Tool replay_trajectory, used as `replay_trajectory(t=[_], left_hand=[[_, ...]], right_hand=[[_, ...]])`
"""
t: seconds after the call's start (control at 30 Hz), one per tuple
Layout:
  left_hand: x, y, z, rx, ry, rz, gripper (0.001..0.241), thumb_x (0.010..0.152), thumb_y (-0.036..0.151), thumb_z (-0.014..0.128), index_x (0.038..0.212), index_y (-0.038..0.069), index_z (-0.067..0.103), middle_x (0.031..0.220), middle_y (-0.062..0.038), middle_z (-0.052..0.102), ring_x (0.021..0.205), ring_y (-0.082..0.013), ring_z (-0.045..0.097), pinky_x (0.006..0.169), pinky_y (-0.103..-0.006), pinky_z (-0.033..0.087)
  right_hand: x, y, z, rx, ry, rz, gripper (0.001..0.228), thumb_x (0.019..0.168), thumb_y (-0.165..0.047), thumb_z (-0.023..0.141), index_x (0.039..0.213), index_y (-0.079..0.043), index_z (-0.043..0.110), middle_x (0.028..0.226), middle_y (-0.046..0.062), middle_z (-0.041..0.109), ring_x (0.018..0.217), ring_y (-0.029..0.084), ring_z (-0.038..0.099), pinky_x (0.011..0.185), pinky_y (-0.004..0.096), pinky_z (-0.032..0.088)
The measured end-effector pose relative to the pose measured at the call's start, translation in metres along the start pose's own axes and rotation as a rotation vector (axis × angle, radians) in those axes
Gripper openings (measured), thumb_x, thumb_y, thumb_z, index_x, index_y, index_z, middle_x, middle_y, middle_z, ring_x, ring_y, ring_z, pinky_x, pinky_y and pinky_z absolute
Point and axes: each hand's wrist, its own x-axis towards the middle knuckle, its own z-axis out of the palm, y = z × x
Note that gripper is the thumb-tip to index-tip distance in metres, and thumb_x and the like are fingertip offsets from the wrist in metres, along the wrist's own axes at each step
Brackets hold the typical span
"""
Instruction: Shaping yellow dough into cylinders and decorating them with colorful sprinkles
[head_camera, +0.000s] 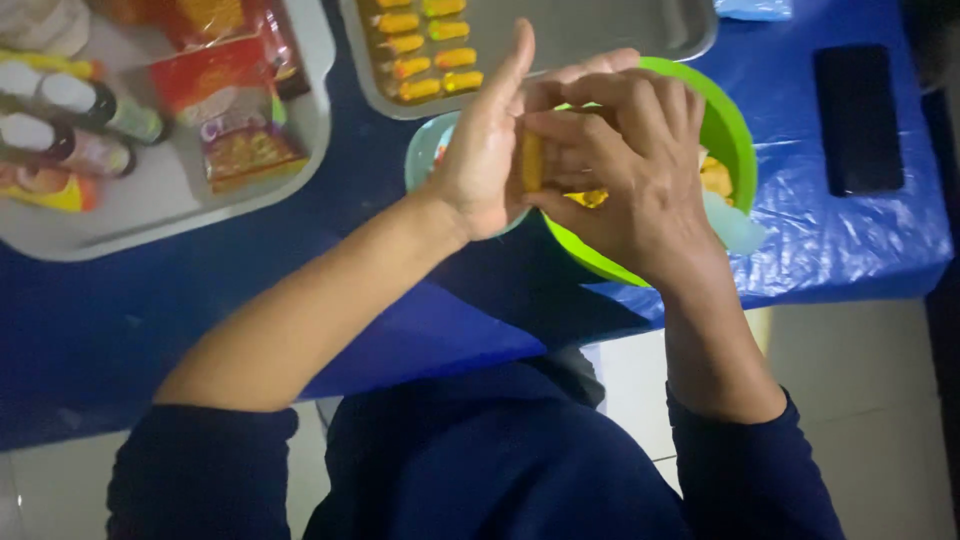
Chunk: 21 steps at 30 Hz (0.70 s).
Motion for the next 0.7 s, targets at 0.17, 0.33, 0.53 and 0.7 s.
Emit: replay_trajectory(t=[0.17, 0.33, 0.53, 0.7], left_hand=[[-0.028, 0.003, -0.046, -0.144, -0.095, 0.076, 0.067, 0.099, 0.061, 0.050, 0.135, 0.006, 0.061, 0.107, -0.012, 0.074, 0.095, -0.0258, 0.072, 0.072, -0.0357, 0.052], [-0.054, -0.001, -0.077, -0.158, 0.105, 0.214, 0.047, 0.100, 0.053, 0.054, 0.110, 0.010, 0.071, 0.090, -0.007, 0.072, 0.082, -0.0227, 0.071, 0.063, -0.0350, 0.052], [-0.087, 0.013, -0.101, -0.207, 0.182, 0.261, 0.060, 0.095, 0.052, 0.062, 0.132, 0.004, 0.064, 0.096, -0.008, 0.076, 0.074, -0.0209, 0.074, 0.042, -0.0299, 0.046], [-0.121, 0.025, -0.128, -0.101, 0.153, 0.174, 0.060, 0.103, 0.049, 0.046, 0.144, 0.008, 0.061, 0.138, -0.023, 0.066, 0.129, -0.0403, 0.066, 0.100, -0.0420, 0.059]], right_hand=[[0.033, -0.020, 0.015, -0.002, -0.042, -0.058, 0.036, 0.092, -0.021, 0.087, 0.121, -0.013, 0.067, 0.127, 0.010, 0.059, 0.103, 0.035, 0.050, 0.085, 0.048, 0.035], [0.054, -0.037, 0.043, -0.036, -0.070, -0.179, 0.038, 0.090, -0.038, 0.084, 0.121, -0.020, 0.070, 0.122, 0.010, 0.060, 0.099, 0.035, 0.051, 0.086, 0.049, 0.036], [0.058, -0.042, 0.057, -0.022, -0.146, -0.203, 0.059, 0.090, -0.060, 0.093, 0.116, -0.013, 0.068, 0.135, 0.012, 0.058, 0.106, 0.037, 0.055, 0.091, 0.050, 0.038], [0.041, -0.023, 0.048, -0.042, -0.235, -0.063, 0.022, 0.105, -0.016, 0.090, 0.104, -0.009, 0.069, 0.110, 0.009, 0.060, 0.098, 0.032, 0.048, 0.083, 0.045, 0.036]])
